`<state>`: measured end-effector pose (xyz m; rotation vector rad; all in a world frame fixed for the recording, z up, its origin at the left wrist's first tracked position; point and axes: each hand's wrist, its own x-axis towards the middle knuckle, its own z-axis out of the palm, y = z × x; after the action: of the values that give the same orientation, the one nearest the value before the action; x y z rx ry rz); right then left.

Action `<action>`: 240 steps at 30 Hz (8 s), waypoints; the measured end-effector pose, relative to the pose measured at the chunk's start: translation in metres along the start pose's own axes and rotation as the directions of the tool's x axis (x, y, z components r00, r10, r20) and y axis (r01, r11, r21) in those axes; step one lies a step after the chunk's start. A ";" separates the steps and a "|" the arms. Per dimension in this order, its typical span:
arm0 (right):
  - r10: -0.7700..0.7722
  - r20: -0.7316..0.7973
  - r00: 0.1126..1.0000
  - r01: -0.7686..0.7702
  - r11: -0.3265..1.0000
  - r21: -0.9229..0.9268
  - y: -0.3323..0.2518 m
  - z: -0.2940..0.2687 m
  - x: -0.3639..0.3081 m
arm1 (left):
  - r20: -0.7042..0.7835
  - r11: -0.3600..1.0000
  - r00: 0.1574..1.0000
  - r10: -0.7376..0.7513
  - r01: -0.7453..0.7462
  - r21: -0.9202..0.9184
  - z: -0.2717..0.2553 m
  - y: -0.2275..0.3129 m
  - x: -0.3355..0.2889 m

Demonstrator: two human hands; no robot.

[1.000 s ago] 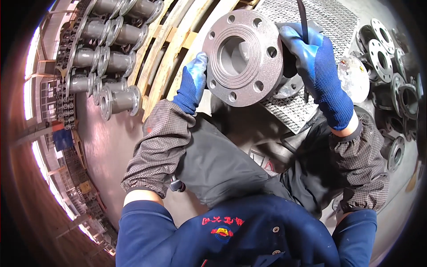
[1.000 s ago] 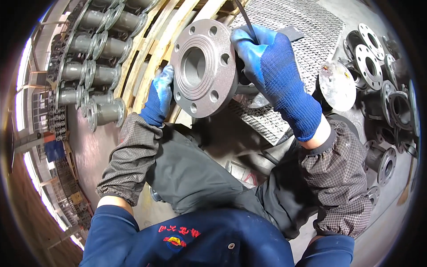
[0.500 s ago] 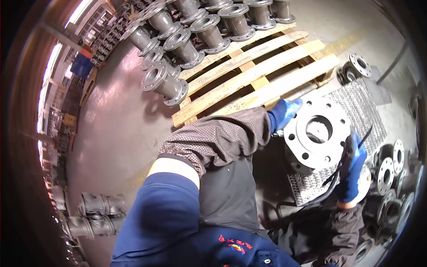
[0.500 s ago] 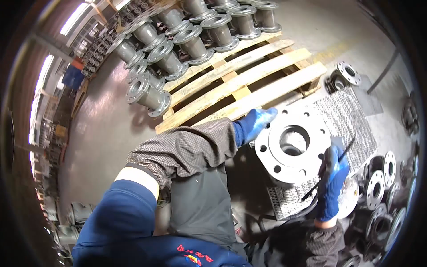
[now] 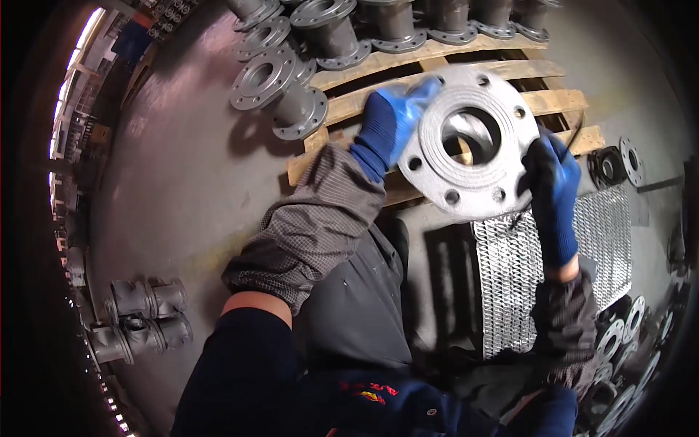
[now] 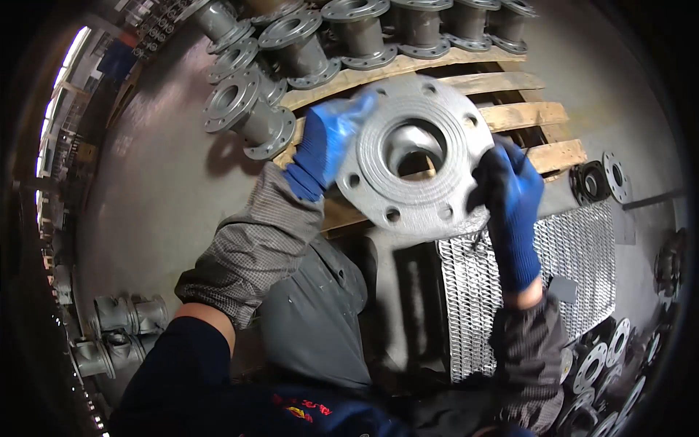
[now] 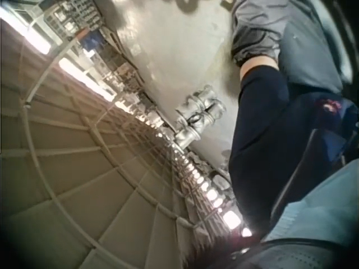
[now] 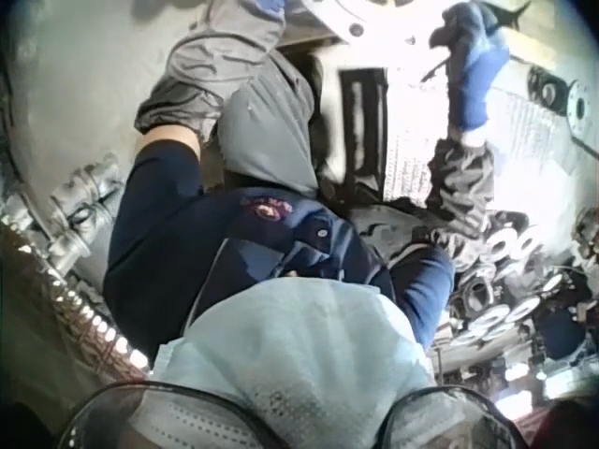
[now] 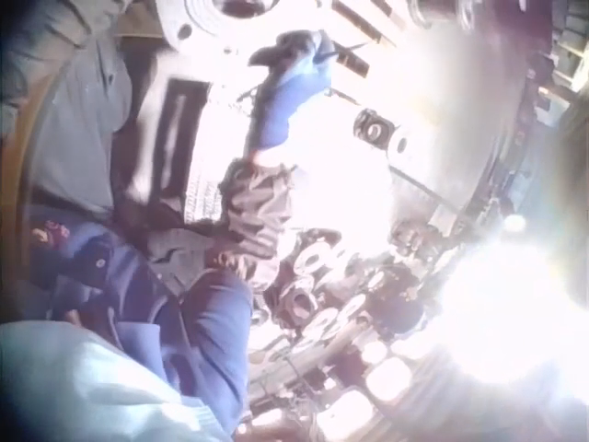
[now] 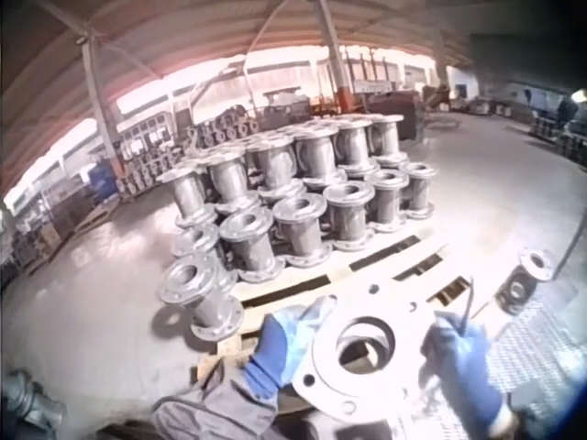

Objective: The person uses a pneumatic grinding tool to smooth the edges and surfaces of several metal flanges and pipe fittings, turning them over by hand to reach different sides.

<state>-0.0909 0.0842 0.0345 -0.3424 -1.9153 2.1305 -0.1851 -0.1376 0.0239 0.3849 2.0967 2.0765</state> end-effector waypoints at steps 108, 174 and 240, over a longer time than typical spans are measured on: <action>0.709 -0.586 -0.392 0.656 0.662 0.363 0.209 -0.035 -0.750 | 0.705 0.876 -0.675 -0.216 -0.453 -0.166 0.413 -0.296 -0.750; -0.269 -0.480 0.835 0.048 0.905 -0.423 0.012 -0.220 -0.227 | 0.645 0.556 0.512 0.567 -0.816 0.159 0.238 0.017 -0.141; 0.483 -0.495 0.722 -0.368 0.874 0.316 0.079 -0.192 -0.268 | 0.657 0.987 0.752 0.055 -0.139 0.077 0.165 -0.001 -0.113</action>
<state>0.2241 0.1637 -0.0633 -1.3254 -1.3504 2.1087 -0.0286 -0.0136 0.0130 1.0849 1.7775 1.5196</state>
